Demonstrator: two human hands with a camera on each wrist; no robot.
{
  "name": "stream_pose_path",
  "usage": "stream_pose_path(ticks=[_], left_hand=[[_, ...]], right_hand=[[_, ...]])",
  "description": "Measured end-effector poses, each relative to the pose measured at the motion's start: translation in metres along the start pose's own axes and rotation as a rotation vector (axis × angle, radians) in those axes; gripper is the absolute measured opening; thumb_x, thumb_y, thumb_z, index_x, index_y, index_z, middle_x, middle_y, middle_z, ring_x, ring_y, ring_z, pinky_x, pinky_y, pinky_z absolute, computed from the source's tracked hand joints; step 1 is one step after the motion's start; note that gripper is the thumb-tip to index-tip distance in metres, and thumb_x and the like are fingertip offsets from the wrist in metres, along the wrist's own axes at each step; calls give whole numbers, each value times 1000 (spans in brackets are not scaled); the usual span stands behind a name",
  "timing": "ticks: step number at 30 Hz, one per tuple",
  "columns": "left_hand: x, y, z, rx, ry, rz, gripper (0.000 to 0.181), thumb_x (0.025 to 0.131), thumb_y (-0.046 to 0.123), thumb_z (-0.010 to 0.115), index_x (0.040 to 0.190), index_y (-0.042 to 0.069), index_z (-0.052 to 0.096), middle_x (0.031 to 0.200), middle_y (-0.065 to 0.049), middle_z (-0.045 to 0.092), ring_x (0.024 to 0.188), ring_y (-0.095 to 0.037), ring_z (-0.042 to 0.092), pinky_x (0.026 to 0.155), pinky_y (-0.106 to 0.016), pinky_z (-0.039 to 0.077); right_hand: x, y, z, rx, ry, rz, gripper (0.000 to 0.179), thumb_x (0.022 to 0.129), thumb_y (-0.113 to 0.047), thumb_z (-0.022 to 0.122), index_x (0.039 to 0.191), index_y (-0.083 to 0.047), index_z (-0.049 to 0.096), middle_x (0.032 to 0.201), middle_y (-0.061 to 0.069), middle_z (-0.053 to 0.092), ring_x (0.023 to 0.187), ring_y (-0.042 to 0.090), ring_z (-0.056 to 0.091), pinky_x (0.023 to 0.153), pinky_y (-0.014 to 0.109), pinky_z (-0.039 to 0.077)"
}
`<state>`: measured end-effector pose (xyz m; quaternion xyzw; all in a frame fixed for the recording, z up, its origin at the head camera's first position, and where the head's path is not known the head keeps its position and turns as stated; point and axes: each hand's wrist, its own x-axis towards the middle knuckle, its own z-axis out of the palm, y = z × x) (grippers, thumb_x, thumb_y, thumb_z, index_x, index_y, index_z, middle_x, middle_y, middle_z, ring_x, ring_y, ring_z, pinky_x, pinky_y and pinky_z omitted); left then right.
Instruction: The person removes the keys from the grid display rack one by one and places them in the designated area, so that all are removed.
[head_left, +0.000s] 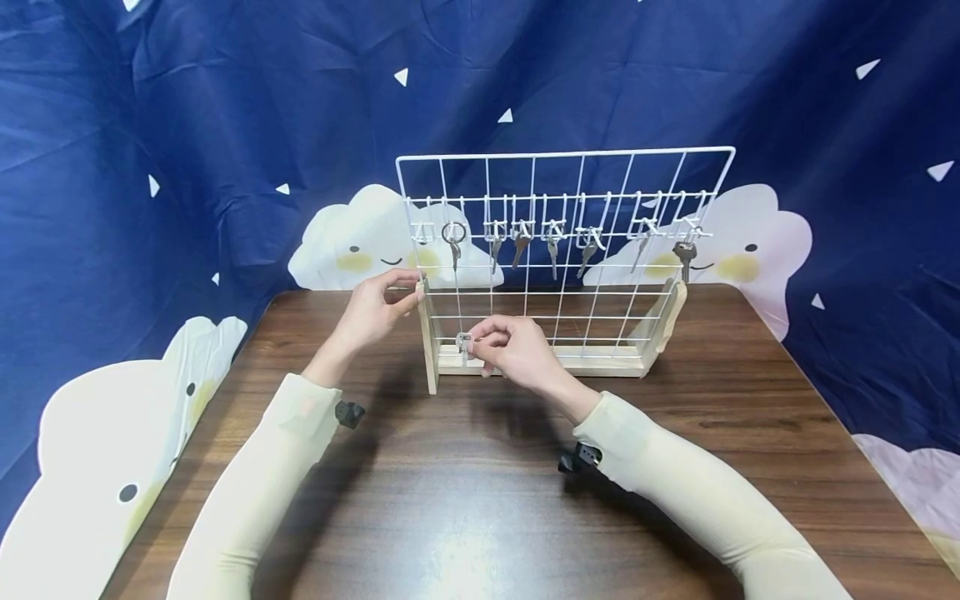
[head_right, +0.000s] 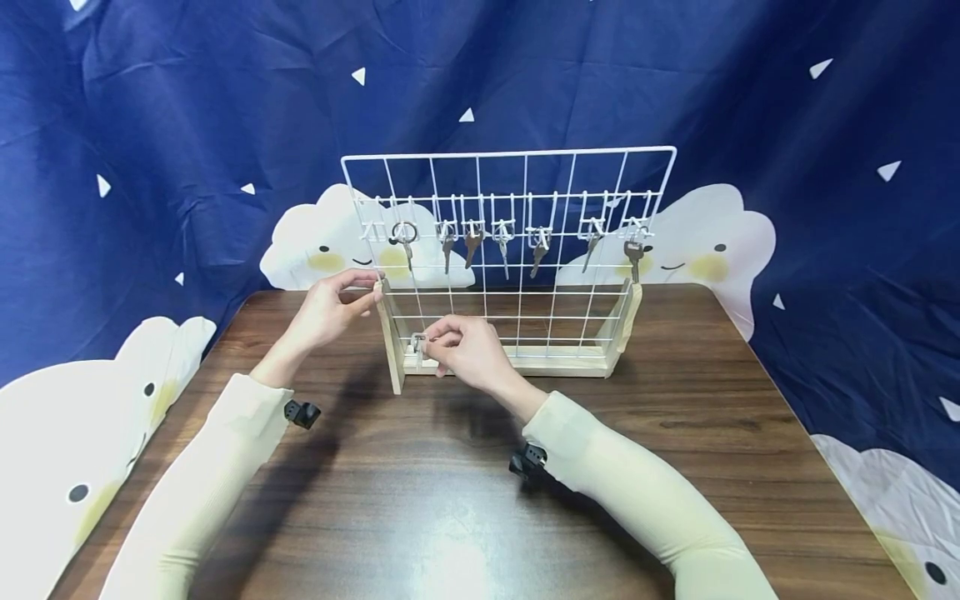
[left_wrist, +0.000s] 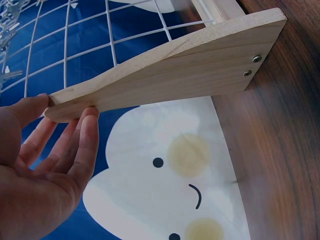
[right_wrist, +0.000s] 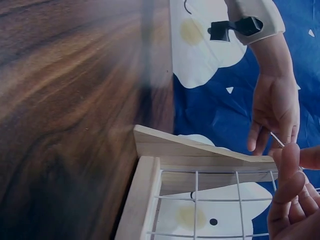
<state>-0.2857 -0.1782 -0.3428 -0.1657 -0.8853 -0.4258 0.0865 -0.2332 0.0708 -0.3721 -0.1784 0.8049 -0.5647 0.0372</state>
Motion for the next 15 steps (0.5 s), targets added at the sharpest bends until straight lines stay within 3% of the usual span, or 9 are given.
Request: stream_pose_path(ticks=[6,15], left_hand=[[0,0,0,5,3,9,35,95,19,70,128,9,64,121,-17,71,98,-33,74,75,-34,63],[0,-1,0,20,7,12,35,94,20,70,127,10,65,121,-15,71,97,-30,74,76,-35,63]], right_hand=[[-3,8,2,-9,-14,26,12,90,-16,72,100,-9,72,85,12,78,55,17,68,43,23,49],[-5,23,8,-14,-39,45,15,88,-12,72,102,-6,71,86,17,77,59,31,70,44,38,54]])
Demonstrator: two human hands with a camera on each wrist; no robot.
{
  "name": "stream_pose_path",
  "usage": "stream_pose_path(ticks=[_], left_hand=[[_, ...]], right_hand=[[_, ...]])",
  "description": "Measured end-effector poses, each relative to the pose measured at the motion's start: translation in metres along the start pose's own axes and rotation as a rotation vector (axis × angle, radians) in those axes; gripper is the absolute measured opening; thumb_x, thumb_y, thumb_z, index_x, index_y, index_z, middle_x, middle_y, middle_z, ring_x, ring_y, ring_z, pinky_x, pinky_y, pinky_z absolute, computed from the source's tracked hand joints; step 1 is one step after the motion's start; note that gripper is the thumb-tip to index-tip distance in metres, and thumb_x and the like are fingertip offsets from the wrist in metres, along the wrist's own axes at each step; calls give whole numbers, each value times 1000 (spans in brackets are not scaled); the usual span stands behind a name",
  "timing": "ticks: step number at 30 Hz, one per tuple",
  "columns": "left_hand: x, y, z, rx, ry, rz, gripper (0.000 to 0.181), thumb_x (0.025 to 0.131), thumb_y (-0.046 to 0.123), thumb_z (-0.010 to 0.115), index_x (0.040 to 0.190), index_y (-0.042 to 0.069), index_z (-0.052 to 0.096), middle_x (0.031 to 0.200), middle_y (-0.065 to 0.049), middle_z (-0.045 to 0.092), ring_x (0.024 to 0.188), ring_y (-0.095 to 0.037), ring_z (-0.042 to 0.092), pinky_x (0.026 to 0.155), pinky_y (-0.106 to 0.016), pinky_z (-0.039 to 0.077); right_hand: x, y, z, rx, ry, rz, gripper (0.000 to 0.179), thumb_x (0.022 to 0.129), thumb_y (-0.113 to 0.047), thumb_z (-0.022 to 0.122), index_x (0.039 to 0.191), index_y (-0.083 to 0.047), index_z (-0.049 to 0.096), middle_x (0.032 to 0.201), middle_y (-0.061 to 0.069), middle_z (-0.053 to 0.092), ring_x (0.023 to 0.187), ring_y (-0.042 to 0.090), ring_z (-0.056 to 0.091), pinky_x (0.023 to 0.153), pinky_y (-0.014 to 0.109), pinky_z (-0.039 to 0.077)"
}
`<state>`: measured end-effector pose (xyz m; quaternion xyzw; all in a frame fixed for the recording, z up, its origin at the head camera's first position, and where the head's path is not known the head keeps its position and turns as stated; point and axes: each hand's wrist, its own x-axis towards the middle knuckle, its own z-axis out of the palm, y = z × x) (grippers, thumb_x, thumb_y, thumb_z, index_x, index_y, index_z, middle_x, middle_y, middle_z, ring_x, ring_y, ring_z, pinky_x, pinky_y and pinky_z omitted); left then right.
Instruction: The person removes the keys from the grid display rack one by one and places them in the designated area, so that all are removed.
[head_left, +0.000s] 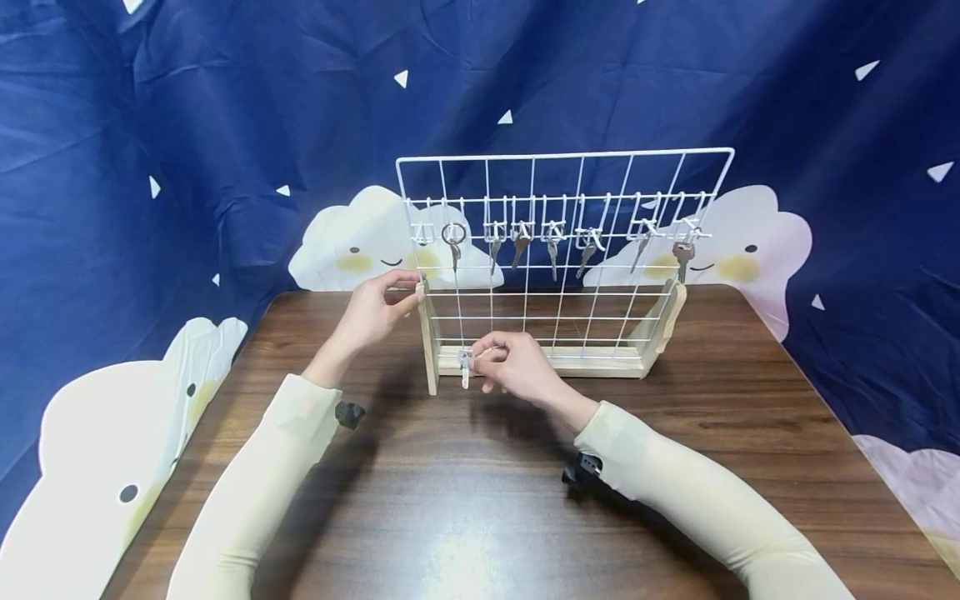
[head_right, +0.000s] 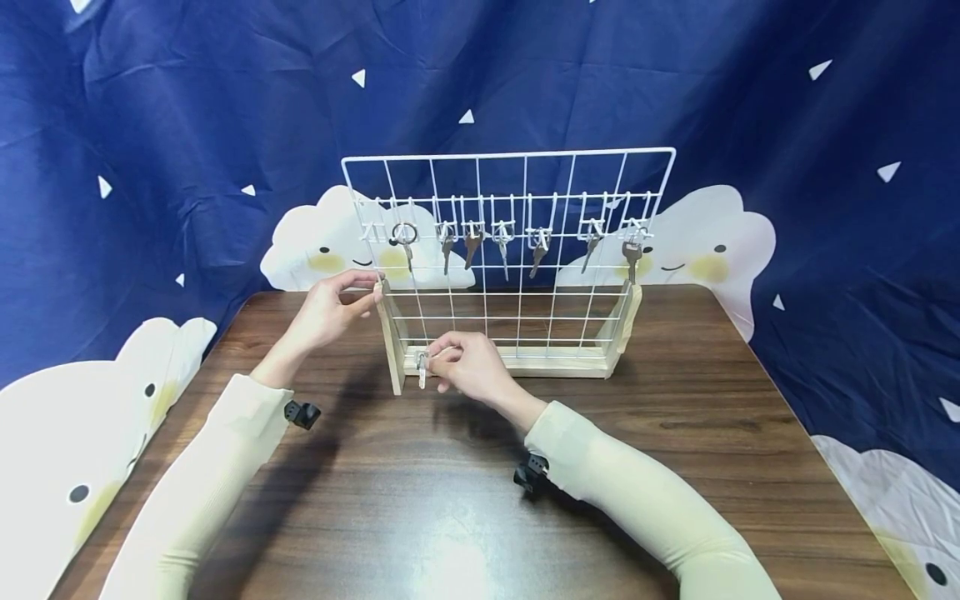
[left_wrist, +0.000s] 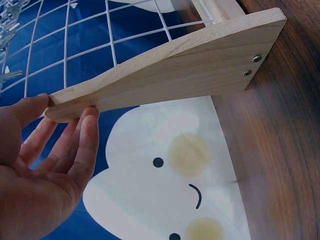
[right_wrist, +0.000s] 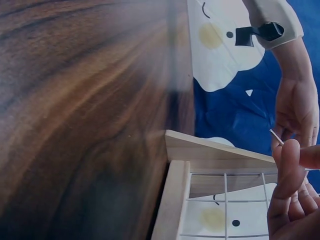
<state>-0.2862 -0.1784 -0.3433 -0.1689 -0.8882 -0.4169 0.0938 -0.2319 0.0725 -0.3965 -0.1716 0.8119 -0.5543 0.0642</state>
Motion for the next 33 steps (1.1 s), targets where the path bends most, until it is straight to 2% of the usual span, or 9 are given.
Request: stream_pose_path(ticks=[1,4,8,12,16,19,25,33], left_hand=[[0,0,0,1,0,-1,35,94,20,70,127,10,65,121,-15,71,97,-29,74,77,-35,63],[0,-1,0,1,0,-2,35,94,20,71,127,10,65,121,-14,71,96,-29,75,76,-36,63],[0,-1,0,-11,-2,-1,35,94,20,70,127,10,65,121,-15,71,97,-30,74,76,-35,63],[0,-3,1,-37,-10,-11,35,94,20,70,127,9,64,121,-16,71,102,-32,73,76,-35,64],[0,-3,1,-52,-13,-19,36,94,20,70,128,9,64,121,-16,71,103,-32,73,76,-36,64],[0,-3,1,-49,-15,-19,35,95,20,70,128,9,64,121,-16,70,103,-32,73,76,-36,64],[0,-3,1,-40,-15,-18,35,95,20,70,128,10,64,121,-16,71,103,-32,73,77,-36,64],[0,-2,0,-40,-15,-14,35,95,20,70,128,10,64,122,-16,70,102,-33,73,76,-35,64]], right_hand=[[0,1,1,-4,-3,1,15,88,-12,73,102,-6,71,87,18,77,57,28,70,45,39,55],[-1,5,3,-13,-13,8,16,88,-11,73,102,-6,70,88,20,76,58,32,70,49,48,57],[-2,11,7,-4,-22,28,15,88,-12,73,101,-7,70,85,15,77,56,29,70,53,56,57],[-2,16,12,32,-41,55,15,87,-10,72,101,-5,69,82,11,78,51,15,66,49,49,56],[-2,20,15,55,-65,89,17,87,-9,72,102,-4,67,81,9,78,50,12,65,44,35,53],[-2,24,17,67,-78,111,17,87,-8,72,103,-4,67,81,9,77,51,12,65,44,30,51],[-2,30,20,76,-96,152,17,87,-9,72,103,-5,68,81,9,77,51,13,65,44,24,49],[-4,35,26,78,-122,194,16,87,-9,72,102,-5,68,82,8,78,51,12,65,44,23,48]])
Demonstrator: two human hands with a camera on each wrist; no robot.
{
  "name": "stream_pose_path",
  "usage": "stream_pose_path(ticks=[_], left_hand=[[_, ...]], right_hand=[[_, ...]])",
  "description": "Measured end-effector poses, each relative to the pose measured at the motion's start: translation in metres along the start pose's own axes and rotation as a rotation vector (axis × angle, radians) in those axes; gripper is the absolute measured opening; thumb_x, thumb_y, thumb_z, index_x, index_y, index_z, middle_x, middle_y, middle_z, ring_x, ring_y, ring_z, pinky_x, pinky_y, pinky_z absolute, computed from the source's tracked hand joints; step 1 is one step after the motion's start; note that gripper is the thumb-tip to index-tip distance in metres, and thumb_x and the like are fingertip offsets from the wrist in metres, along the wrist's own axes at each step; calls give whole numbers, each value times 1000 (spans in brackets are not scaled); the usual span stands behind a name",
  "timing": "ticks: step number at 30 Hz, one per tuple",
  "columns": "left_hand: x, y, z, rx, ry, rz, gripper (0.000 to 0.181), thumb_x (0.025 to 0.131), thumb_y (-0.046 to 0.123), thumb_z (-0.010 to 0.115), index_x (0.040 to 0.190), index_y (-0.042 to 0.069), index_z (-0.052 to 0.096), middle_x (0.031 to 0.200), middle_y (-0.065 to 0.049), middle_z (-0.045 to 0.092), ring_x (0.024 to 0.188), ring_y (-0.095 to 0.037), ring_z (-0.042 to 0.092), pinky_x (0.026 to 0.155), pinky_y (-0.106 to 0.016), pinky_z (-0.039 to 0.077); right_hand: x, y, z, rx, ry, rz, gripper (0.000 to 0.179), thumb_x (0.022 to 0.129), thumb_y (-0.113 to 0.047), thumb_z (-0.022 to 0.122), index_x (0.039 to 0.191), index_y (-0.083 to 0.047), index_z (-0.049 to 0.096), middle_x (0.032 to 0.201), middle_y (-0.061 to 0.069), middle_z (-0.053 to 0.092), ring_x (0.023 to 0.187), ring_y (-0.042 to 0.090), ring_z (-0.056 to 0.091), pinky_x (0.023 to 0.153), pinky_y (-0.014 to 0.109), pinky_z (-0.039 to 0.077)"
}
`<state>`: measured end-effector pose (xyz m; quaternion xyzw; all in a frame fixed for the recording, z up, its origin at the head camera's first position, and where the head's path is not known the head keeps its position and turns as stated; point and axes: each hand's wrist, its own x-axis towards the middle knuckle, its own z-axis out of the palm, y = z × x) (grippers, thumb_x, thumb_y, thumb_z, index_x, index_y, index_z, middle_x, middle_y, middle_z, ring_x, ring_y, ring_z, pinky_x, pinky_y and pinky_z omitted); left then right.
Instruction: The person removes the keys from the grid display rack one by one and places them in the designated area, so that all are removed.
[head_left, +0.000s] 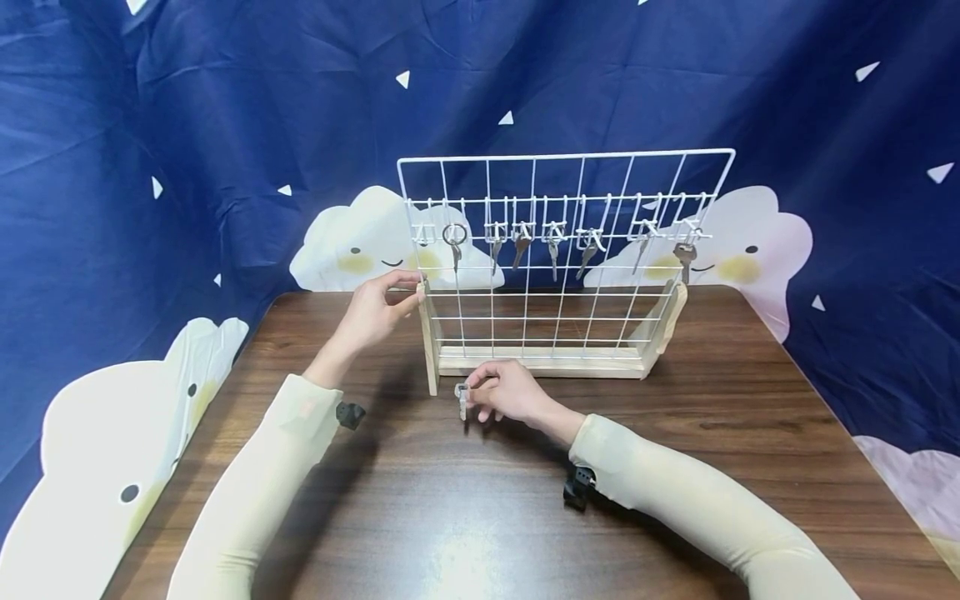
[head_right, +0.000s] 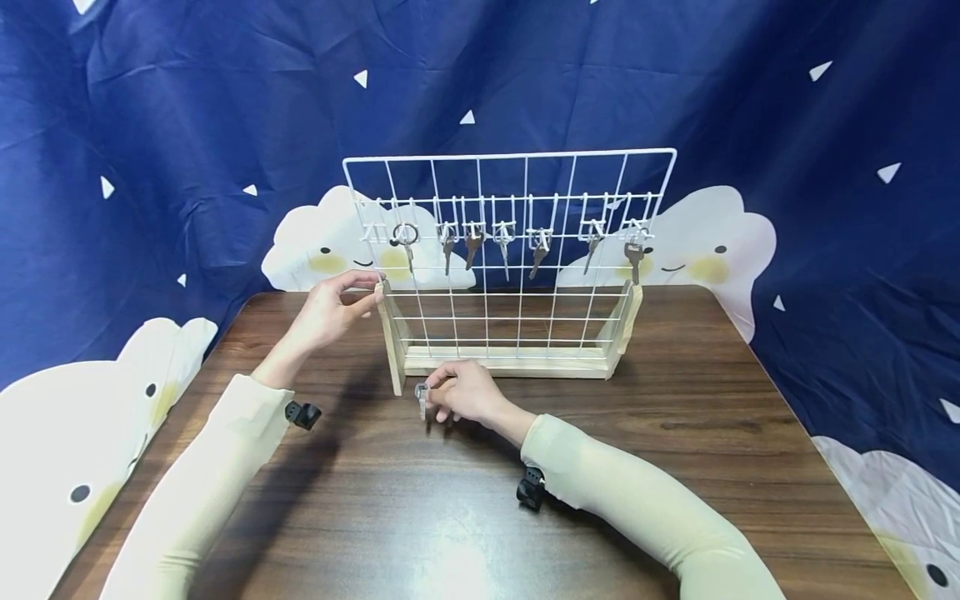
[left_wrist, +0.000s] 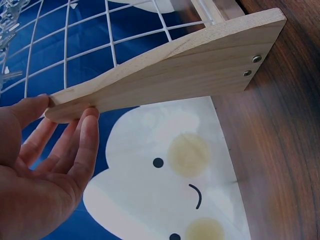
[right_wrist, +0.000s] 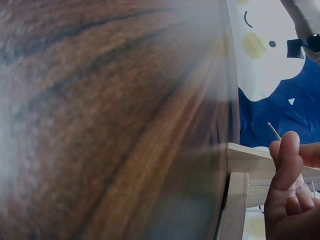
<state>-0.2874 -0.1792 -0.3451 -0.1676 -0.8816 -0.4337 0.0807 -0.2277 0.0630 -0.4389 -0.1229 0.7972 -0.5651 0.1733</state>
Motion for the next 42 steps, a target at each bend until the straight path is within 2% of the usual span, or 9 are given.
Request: stream_pose_path(ticks=[20,32,42], left_hand=[[-1,2,0,-6,0,-2,35,95,19,69,128,8,64,122,-17,70,100,-32,74,75,-34,64],[-1,2,0,-33,-7,-6,36,95,17,70,128,7,63,123,-19,70,102,-34,73,79,-41,64],[-1,3,0,-8,-1,1,35,95,17,69,128,7,64,122,-18,70,102,-33,73,77,-35,64]], right_hand=[[3,15,7,-2,-74,86,16,86,-4,71,100,0,67,81,14,77,51,10,65,44,21,50],[1,18,9,-51,-87,95,9,87,-2,70,95,-1,68,74,12,76,49,11,65,43,21,53],[-1,20,9,-41,-95,128,14,86,0,70,99,1,68,76,12,76,51,11,65,46,23,56]])
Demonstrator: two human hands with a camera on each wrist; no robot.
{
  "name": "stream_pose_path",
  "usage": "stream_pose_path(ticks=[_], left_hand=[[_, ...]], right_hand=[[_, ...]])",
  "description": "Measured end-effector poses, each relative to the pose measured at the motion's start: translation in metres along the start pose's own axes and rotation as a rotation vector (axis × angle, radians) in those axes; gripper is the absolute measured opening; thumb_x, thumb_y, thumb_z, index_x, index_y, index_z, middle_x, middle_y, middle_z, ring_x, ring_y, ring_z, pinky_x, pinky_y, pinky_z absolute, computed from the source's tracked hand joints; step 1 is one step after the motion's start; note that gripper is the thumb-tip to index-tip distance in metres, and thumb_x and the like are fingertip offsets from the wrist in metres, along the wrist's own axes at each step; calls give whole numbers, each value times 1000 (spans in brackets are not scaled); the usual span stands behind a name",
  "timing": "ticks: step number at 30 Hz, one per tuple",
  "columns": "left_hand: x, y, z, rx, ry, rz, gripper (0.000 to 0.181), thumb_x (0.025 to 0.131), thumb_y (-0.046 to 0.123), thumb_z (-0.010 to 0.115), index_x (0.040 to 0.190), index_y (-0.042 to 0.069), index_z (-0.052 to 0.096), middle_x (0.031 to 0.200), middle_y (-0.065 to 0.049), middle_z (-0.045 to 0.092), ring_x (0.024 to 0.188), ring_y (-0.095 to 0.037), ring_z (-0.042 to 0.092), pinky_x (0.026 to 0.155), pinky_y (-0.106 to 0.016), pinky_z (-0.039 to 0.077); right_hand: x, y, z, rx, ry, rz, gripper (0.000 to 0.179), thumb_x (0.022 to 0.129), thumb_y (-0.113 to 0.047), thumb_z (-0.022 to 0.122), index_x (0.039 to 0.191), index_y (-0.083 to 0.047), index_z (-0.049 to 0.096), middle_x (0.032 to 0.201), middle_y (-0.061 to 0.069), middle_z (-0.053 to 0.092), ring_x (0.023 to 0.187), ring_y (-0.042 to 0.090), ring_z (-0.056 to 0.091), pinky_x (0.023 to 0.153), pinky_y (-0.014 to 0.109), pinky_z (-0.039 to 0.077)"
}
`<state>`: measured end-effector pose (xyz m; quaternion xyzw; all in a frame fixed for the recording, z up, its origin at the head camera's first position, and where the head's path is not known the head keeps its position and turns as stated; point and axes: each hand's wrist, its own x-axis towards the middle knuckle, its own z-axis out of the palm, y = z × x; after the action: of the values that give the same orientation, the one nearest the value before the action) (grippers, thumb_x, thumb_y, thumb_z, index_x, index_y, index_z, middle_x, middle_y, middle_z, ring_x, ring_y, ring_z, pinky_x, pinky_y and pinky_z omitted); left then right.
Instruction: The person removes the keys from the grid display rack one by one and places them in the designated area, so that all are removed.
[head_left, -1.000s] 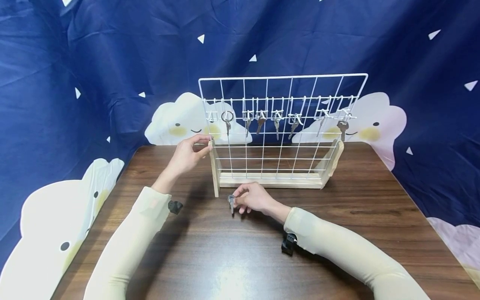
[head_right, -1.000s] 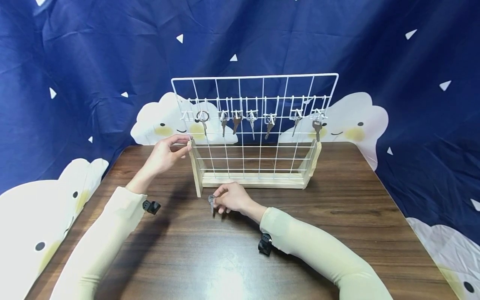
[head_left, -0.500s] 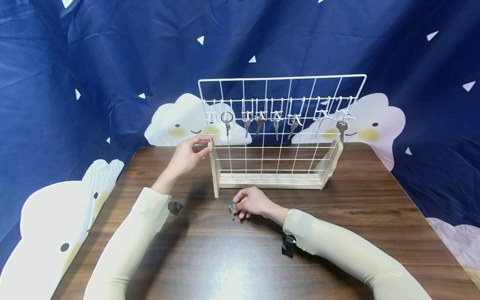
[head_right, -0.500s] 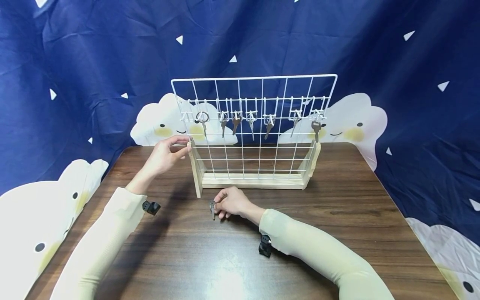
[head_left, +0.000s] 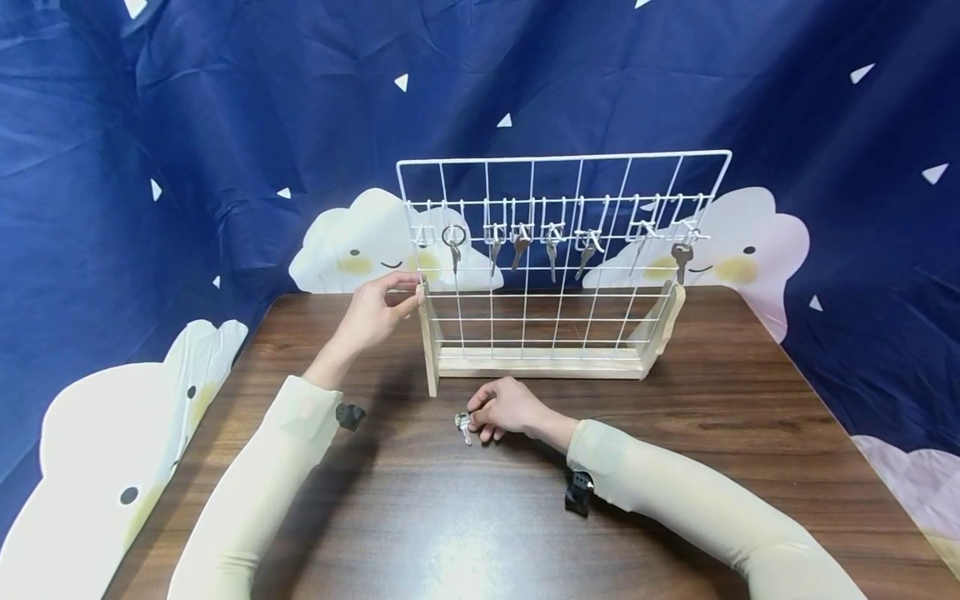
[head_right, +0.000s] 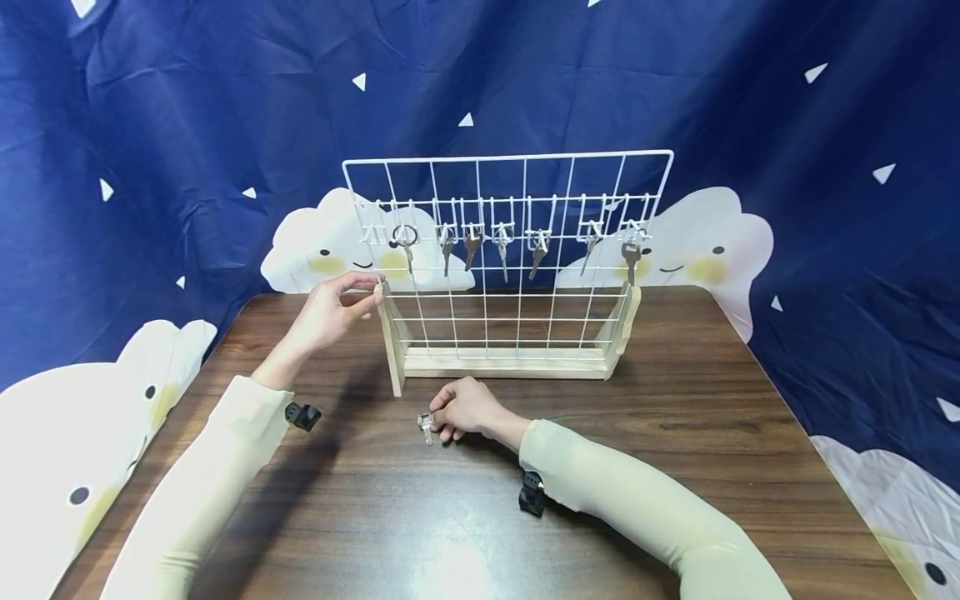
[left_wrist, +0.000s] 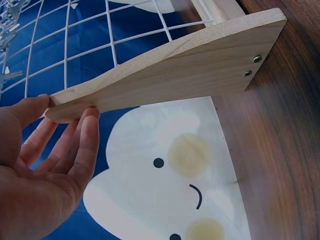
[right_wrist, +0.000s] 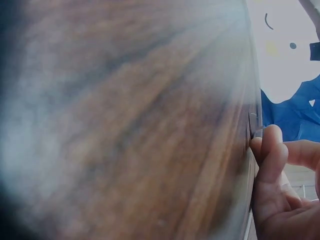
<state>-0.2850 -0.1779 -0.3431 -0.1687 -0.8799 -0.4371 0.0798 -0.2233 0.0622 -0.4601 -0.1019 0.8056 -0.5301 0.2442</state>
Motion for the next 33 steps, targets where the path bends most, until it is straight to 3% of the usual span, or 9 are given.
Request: stream_pose_path(ticks=[5,12,22,33], left_hand=[[-1,-1,1,2,15,10,34,95,16,69,127,7,64,122,-19,70,103,-34,73,74,-29,64],[0,-2,1,2,5,4,35,95,19,69,128,7,64,122,-18,70,103,-33,73,76,-30,64],[0,-1,1,4,1,-5,35,95,19,69,128,7,64,122,-17,71,103,-33,73,76,-31,64],[0,0,1,21,8,1,35,95,20,69,128,8,64,122,-17,71,103,-32,73,77,-33,64]], right_hand=[[-1,1,0,5,-9,1,16,85,-1,71,101,2,68,77,13,77,51,11,66,46,23,56],[-3,-2,-3,1,-18,-13,17,86,-2,71,102,1,67,81,14,77,52,11,66,45,22,54],[-8,-17,-13,-1,4,-82,27,86,-7,72,110,4,66,78,14,76,55,11,66,46,24,52],[-13,-40,-25,-3,60,-196,17,87,-10,72,104,-5,70,88,20,76,58,13,68,47,24,52]])
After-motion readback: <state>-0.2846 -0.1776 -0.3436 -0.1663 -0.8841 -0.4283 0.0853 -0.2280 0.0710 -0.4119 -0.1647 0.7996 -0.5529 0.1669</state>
